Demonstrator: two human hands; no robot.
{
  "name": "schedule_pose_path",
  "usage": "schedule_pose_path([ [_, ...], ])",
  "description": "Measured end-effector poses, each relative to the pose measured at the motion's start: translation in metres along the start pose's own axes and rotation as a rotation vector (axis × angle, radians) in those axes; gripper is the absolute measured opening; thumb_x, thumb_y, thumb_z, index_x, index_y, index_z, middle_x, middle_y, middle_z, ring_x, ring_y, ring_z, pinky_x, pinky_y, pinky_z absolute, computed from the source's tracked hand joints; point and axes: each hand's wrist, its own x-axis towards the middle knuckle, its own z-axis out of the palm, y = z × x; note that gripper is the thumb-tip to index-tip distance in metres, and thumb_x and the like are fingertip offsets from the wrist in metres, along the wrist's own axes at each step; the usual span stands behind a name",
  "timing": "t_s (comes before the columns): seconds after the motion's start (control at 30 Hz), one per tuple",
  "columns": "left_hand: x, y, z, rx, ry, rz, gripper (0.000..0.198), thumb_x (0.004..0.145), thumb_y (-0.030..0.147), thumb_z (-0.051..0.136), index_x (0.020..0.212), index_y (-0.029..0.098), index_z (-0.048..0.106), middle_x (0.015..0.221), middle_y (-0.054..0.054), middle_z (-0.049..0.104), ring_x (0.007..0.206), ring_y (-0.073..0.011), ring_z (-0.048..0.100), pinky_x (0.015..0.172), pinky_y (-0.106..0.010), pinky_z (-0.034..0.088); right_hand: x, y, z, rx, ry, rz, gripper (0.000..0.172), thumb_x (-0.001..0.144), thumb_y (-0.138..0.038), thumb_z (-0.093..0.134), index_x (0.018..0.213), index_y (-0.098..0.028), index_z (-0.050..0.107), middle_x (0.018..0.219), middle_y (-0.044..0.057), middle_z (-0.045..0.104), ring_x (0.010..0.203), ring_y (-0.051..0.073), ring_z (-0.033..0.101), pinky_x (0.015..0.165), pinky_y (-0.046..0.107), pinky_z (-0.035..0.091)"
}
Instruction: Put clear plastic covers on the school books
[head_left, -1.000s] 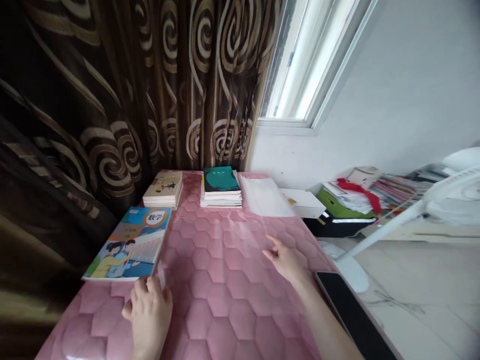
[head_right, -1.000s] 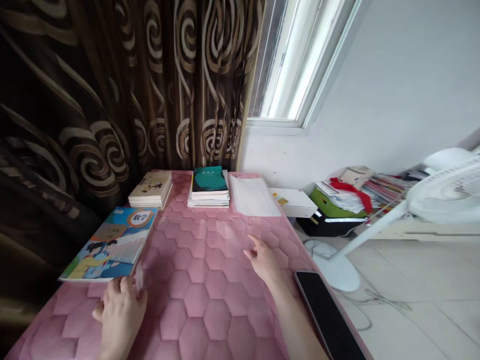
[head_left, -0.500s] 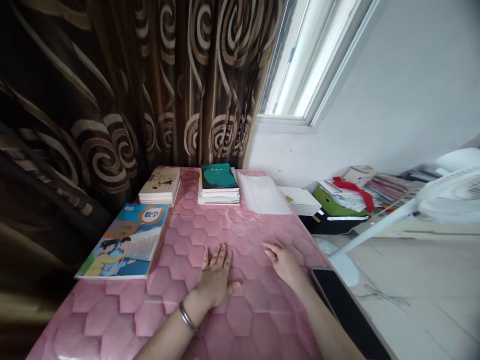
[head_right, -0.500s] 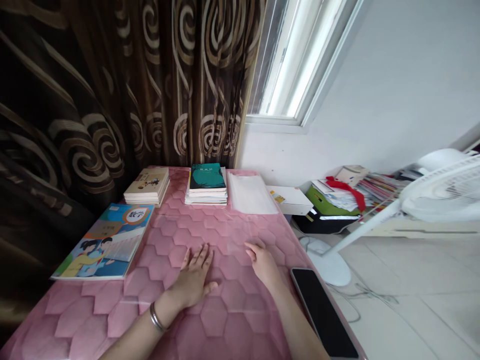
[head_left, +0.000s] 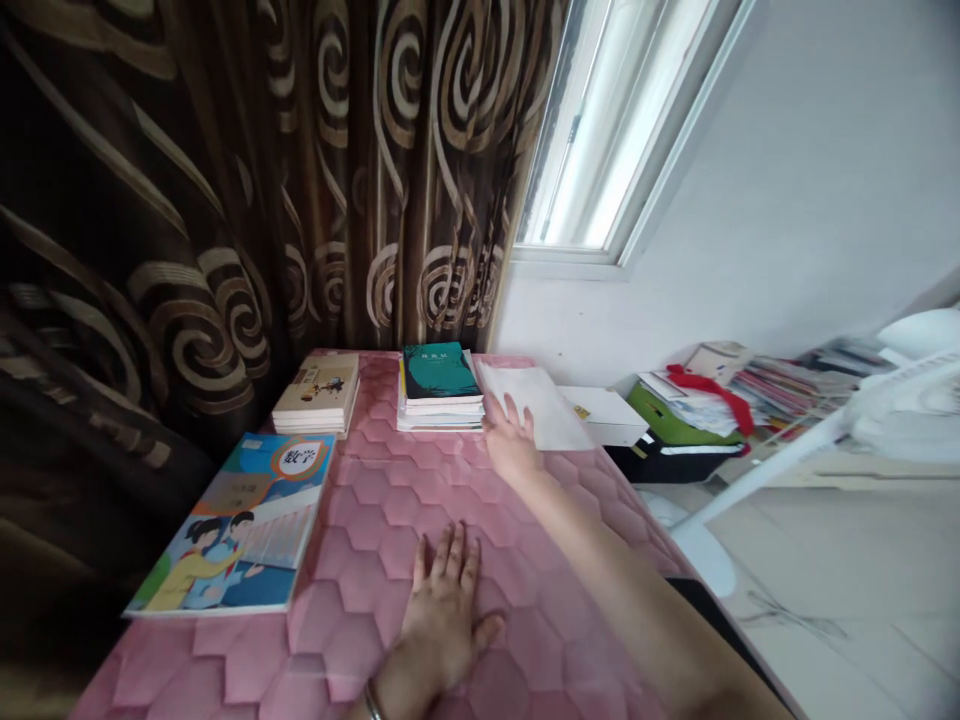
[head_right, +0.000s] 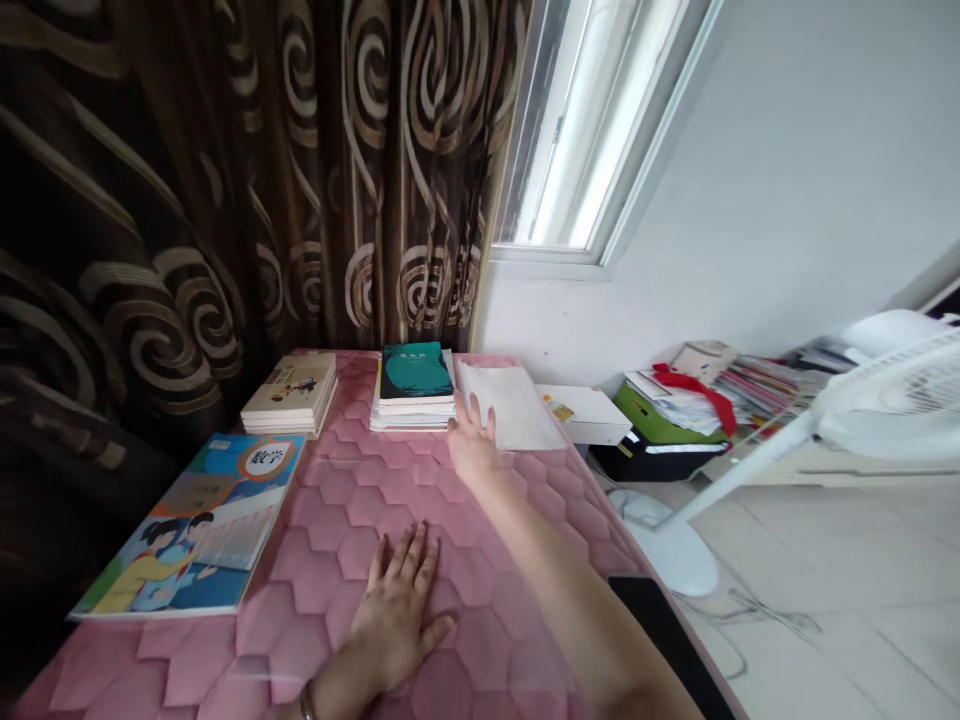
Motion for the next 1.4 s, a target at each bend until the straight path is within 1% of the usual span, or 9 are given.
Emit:
schedule_pose_path([
  [0.07,0.001,0.000,0.000,-0.031,-0.008,0.003,0.077,0.089,0.060,0.034,0.150,0.025,0.002,0.157,-0.010,-0.007,0.145,-0.0293,-0.004,0.114,-0.060,0.001,0.034,-0.007,0.005,-0.009,-0.092,-0.035,0.031,0.088,-0.021,0.051,0.116,-0.017,0.063,0.154,0.014,0.026,0.139,0.033,0.022,0.108,0.056,0.020],
  [0.17,0.002,0.000,0.000,-0.076,-0.018,0.003,0.075,0.088,0.057,0.041,0.150,0.031,0.006,0.156,-0.009,-0.011,0.144,-0.0304,-0.004,0.113,-0.061,0.000,0.076,-0.012,0.020,0.035,-0.268,-0.018,0.050,0.088,-0.033,0.054,0.136,-0.019,0.047,0.155,0.016,0.022,0.140,0.030,0.021,0.108,0.049,0.024],
  [0.33,0.003,0.000,-0.006,-0.161,-0.053,-0.006,0.080,0.086,0.054,0.048,0.149,0.032,0.004,0.155,-0.010,-0.012,0.144,-0.0322,-0.004,0.111,-0.065,-0.001,0.108,-0.007,0.057,0.019,-0.343,0.032,0.067,0.085,-0.038,0.060,0.145,-0.023,0.033,0.153,0.016,0.026,0.141,0.032,0.021,0.104,0.056,0.027],
  [0.5,0.003,-0.003,-0.018,-0.228,-0.104,0.039,0.074,0.090,0.050,0.043,0.150,0.030,0.004,0.154,-0.011,-0.011,0.143,-0.0334,-0.005,0.110,-0.068,0.002,0.104,-0.004,0.082,0.003,-0.206,-0.010,0.051,0.088,-0.026,0.056,0.138,-0.022,0.044,0.143,0.017,0.045,0.133,0.029,0.038,0.106,0.055,0.022],
  [0.73,0.003,-0.005,-0.017,-0.225,-0.100,0.050,0.074,0.090,0.045,0.044,0.150,0.030,0.003,0.154,-0.011,-0.011,0.143,-0.0339,-0.005,0.110,-0.069,0.005,0.105,0.007,0.083,0.010,-0.100,-0.142,0.031,0.088,-0.020,0.056,0.118,-0.015,0.063,0.121,0.016,0.065,0.110,0.024,0.059,0.103,0.039,0.029],
  [0.93,0.002,-0.001,-0.020,-0.217,-0.100,0.021,0.071,0.091,0.047,0.042,0.150,0.030,0.004,0.155,-0.010,-0.011,0.143,-0.0329,-0.004,0.111,-0.068,0.004,0.101,0.009,0.080,-0.009,-0.059,-0.190,0.027,0.092,-0.016,0.046,0.103,-0.020,0.070,0.108,0.009,0.071,0.100,0.021,0.063,0.102,0.037,0.028],
  [1.1,0.001,0.002,-0.026,-0.227,-0.122,0.011,0.070,0.092,0.048,0.039,0.150,0.028,0.007,0.155,-0.012,-0.010,0.143,-0.0318,-0.005,0.111,-0.067,0.003,0.091,0.003,0.075,-0.045,-0.022,-0.223,0.025,0.087,-0.015,0.051,0.105,-0.014,0.068,0.101,0.012,0.071,0.098,0.023,0.061,0.100,0.036,0.030],
  [1.23,0.002,0.002,-0.029,-0.226,-0.132,-0.005,0.069,0.092,0.050,0.038,0.150,0.028,0.009,0.155,-0.011,-0.009,0.144,-0.0313,-0.005,0.111,-0.066,0.002,0.090,0.000,0.074,-0.067,-0.001,-0.235,0.031,0.087,-0.007,0.042,0.104,-0.007,0.068,0.098,0.019,0.070,0.091,0.025,0.061,0.092,0.037,0.036],
  [1.4,0.004,0.005,-0.033,-0.219,-0.161,-0.013,0.070,0.091,0.053,0.036,0.150,0.027,0.009,0.155,-0.011,-0.008,0.144,-0.0316,-0.004,0.111,-0.066,0.004,0.080,-0.005,0.067,-0.042,0.002,-0.331,0.034,0.087,-0.006,0.041,0.110,-0.009,0.067,0.104,0.017,0.069,0.094,0.023,0.060,0.095,0.035,0.034],
])
